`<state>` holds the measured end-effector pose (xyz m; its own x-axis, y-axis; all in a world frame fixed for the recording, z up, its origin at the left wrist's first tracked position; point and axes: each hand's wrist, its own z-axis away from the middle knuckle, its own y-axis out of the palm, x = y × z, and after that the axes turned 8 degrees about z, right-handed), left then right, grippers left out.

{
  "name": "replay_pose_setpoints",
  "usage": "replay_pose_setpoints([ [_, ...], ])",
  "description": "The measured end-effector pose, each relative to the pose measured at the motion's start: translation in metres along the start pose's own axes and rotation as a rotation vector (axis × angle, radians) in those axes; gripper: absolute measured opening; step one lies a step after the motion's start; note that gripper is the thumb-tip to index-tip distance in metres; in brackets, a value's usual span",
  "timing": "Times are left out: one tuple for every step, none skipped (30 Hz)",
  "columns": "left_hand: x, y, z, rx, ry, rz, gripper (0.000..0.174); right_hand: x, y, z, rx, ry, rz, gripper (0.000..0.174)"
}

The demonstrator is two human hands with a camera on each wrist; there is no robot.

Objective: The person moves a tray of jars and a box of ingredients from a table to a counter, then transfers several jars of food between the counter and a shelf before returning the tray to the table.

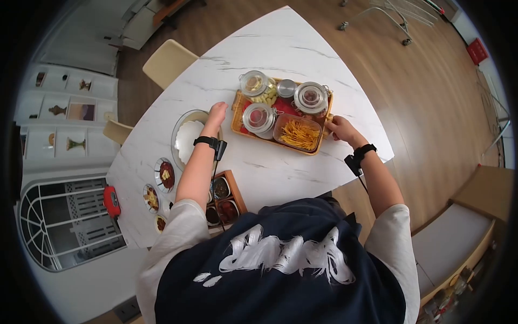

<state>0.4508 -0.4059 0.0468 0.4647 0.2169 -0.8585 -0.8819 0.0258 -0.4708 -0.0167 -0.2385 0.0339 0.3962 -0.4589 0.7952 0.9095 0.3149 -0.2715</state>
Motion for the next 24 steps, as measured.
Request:
replay_pose_setpoints([
  [0.000,0.010,-0.004,0.021,-0.006,0.002,0.042,-0.001,0.003,-0.001,-0.064,-0.033,-0.019,0.034],
  [0.002,0.021,-0.007,0.044,-0.082,0.229,0.042,-0.004,0.004,0.001,-0.128,-0.062,-0.032,0.034],
  [-0.006,0.032,-0.002,0.064,-0.161,0.457,0.041,-0.015,0.007,-0.006,-0.114,-0.078,-0.115,0.039],
  [-0.003,0.036,-0.008,0.223,-0.177,0.734,0.051,-0.015,0.009,-0.003,-0.120,-0.059,-0.113,0.039],
  [0.000,0.040,-0.012,0.244,-0.215,0.806,0.047,-0.012,0.015,-0.003,-0.200,-0.051,-0.129,0.041],
  [0.002,0.041,-0.016,0.262,-0.253,0.876,0.044,-0.007,0.021,-0.002,-0.277,-0.046,-0.145,0.042],
  [0.005,0.042,-0.018,0.271,-0.260,0.875,0.044,-0.004,0.025,-0.001,-0.290,-0.062,-0.140,0.042],
  [0.009,0.042,-0.018,0.274,-0.222,0.866,0.042,-0.001,0.029,-0.001,-0.295,-0.052,-0.143,0.042],
  [0.011,0.042,-0.016,0.278,-0.185,0.857,0.041,0.000,0.032,-0.001,-0.342,-0.081,-0.122,0.040],
  [0.014,0.041,-0.014,0.287,-0.197,0.857,0.041,-0.001,0.036,0.001,-0.387,-0.107,-0.100,0.038],
  [0.017,0.040,-0.012,0.285,-0.156,0.805,0.040,0.000,0.039,0.001,-0.416,-0.120,-0.082,0.038],
  [0.016,0.039,-0.007,0.284,-0.117,0.754,0.040,-0.003,0.041,-0.002,-0.419,-0.106,-0.082,0.038],
  [0.011,0.039,-0.001,0.271,-0.144,0.790,0.038,-0.005,0.041,-0.007,-0.496,-0.157,-0.009,0.038],
  [0.005,0.042,0.008,0.279,-0.149,0.795,0.038,-0.008,0.041,-0.009,-0.574,-0.212,0.068,0.039],
  [-0.002,0.043,0.019,0.239,-0.165,0.774,0.037,-0.009,0.040,-0.008,-0.583,-0.187,0.057,0.040],
  [-0.002,0.044,0.028,0.200,-0.180,0.752,0.036,-0.017,0.038,-0.008,-0.592,-0.182,0.062,0.040],
  [-0.002,0.044,0.036,0.246,-0.195,0.760,0.036,-0.024,0.039,-0.009,-0.629,-0.210,0.095,0.039],
  [0.001,0.048,0.041,0.254,-0.193,0.764,0.036,-0.024,0.037,-0.006,-0.664,-0.241,0.129,0.038],
  [0.005,0.051,0.048,0.241,-0.202,0.768,0.036,-0.025,0.036,0.001,-0.668,-0.236,0.133,0.038],
  [0.010,0.054,0.057,0.227,-0.214,0.769,0.036,-0.029,0.035,0.010,-0.663,-0.225,0.120,0.037],
  [0.013,0.057,0.063,0.212,-0.212,0.753,0.035,-0.029,0.036,0.018,-0.658,-0.216,0.109,0.037],
  [0.006,0.061,0.074,0.219,-0.214,0.757,0.035,-0.035,0.036,0.027,-0.663,-0.211,0.114,0.037],
  [-0.001,0.066,0.090,0.191,-0.213,0.720,0.035,-0.042,0.036,0.039,-0.661,-0.190,0.139,0.037],
  [-0.005,0.071,0.100,0.164,-0.208,0.683,0.035,-0.049,0.035,0.049,-0.661,-0.170,0.166,0.038],
])
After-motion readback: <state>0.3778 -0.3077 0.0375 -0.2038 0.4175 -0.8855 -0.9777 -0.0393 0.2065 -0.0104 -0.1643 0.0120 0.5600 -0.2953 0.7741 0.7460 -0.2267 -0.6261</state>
